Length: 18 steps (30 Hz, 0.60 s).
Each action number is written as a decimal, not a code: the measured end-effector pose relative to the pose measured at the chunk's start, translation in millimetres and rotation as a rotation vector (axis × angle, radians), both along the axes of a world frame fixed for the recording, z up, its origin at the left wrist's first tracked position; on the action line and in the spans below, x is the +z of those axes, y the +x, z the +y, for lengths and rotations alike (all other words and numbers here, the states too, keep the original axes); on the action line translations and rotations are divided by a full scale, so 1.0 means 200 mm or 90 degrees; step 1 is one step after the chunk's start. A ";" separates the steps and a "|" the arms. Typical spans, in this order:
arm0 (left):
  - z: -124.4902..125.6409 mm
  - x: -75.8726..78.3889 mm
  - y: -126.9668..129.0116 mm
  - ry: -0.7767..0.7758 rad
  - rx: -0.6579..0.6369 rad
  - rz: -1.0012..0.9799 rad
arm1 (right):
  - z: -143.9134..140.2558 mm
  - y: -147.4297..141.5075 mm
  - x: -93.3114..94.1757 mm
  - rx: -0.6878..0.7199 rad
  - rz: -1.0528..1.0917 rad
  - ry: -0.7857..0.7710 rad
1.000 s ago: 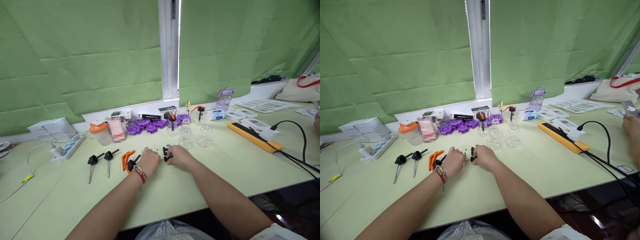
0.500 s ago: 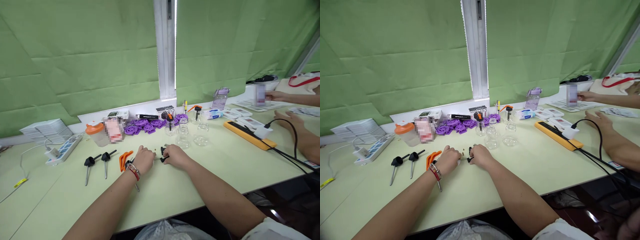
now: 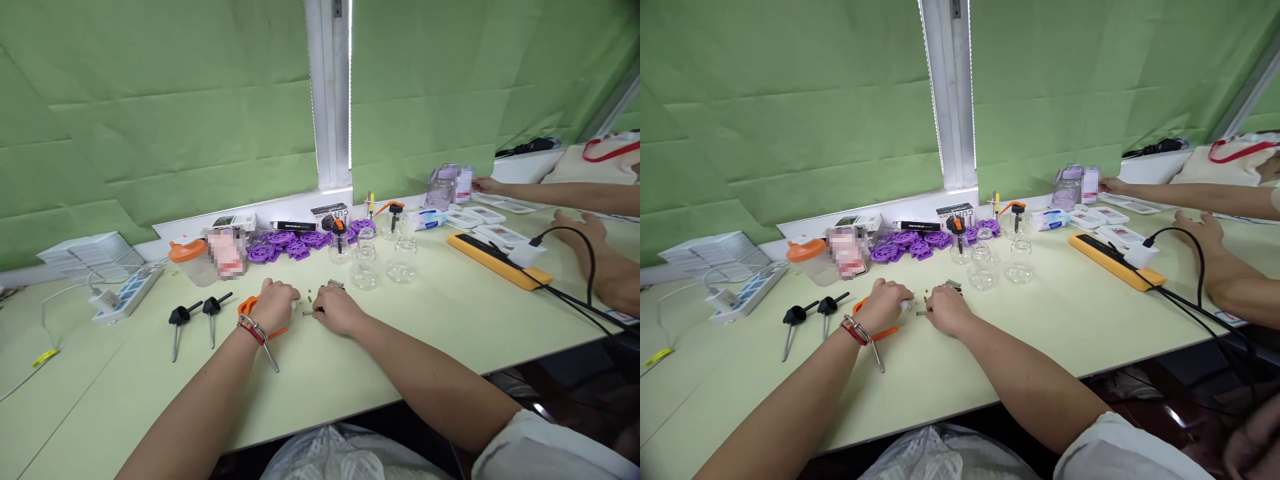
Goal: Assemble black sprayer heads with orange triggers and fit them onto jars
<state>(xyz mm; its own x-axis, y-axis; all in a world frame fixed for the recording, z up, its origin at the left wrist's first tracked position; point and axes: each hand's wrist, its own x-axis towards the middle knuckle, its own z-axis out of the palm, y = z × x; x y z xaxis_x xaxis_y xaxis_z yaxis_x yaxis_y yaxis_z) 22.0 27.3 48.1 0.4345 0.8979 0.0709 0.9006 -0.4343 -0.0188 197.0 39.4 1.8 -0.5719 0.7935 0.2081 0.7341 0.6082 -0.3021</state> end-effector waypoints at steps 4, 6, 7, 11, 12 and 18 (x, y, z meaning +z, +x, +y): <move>-0.01 0.04 -0.05 0.012 0.033 -0.035 | 0.00 0.01 0.00 -0.003 0.001 -0.010; -0.02 0.04 -0.05 0.001 0.023 -0.031 | 0.00 0.01 0.00 -0.004 0.010 -0.014; -0.03 0.03 -0.04 -0.003 0.013 -0.027 | -0.01 0.01 0.00 -0.003 0.016 -0.014; -0.04 0.00 -0.02 0.003 -0.012 -0.010 | -0.01 0.01 -0.01 -0.008 0.056 -0.016; -0.04 -0.01 -0.01 0.007 -0.011 -0.008 | 0.00 0.01 -0.01 -0.013 0.067 -0.019; -0.05 0.00 0.01 -0.004 -0.004 -0.016 | 0.08 0.10 0.03 -0.138 0.114 -0.071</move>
<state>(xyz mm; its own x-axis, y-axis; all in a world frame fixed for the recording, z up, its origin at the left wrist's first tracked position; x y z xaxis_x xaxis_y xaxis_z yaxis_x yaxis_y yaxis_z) 23.1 17.8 48.2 0.4378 0.8958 0.0759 0.8982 -0.4395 0.0066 217.5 55.5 8.5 -0.3486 0.9167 0.1951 0.7724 0.3989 -0.4942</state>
